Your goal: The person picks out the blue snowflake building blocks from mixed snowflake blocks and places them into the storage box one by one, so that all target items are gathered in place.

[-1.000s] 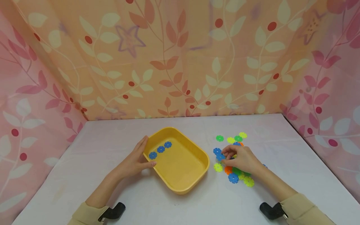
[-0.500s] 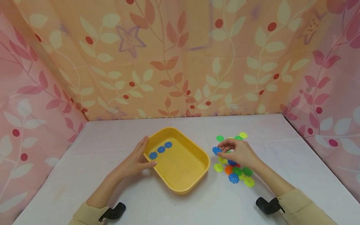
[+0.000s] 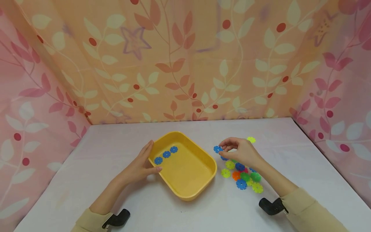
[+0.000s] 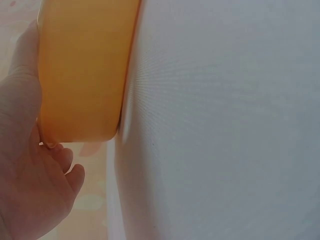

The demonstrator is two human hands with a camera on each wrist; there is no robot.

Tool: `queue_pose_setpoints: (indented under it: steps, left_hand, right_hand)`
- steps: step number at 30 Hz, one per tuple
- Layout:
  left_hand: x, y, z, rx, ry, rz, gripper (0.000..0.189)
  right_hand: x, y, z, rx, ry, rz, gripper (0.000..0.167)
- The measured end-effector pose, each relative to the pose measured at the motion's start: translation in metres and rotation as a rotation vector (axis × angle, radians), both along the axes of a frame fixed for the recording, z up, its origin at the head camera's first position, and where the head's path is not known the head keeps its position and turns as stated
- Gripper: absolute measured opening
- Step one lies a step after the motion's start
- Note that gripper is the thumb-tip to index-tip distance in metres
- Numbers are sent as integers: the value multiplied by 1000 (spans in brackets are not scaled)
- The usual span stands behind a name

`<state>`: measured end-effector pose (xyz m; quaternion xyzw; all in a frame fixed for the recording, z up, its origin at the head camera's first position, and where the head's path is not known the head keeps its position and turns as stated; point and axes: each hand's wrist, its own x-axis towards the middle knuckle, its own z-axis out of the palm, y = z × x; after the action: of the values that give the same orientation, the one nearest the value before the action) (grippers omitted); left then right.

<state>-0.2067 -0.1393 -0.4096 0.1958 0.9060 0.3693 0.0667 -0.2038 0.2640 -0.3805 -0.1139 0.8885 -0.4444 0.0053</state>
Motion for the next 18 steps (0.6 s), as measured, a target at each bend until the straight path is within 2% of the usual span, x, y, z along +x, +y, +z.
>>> queue_pose_setpoints:
  steps: [8, 14, 18]
  left_hand:
    - [0, -1, 0, 5, -2, 5, 117]
    - [-1, -1, -3, 2, 1, -2, 117]
    - [-1, -1, -2, -2, 2, -2, 116]
  right_hand:
    - [-18, -49, 24, -66, -20, 151, 32]
    - [-29, -93, 29, -95, -35, 292, 28]
    - [-35, -119, 32, -101, -49, 353, 28]
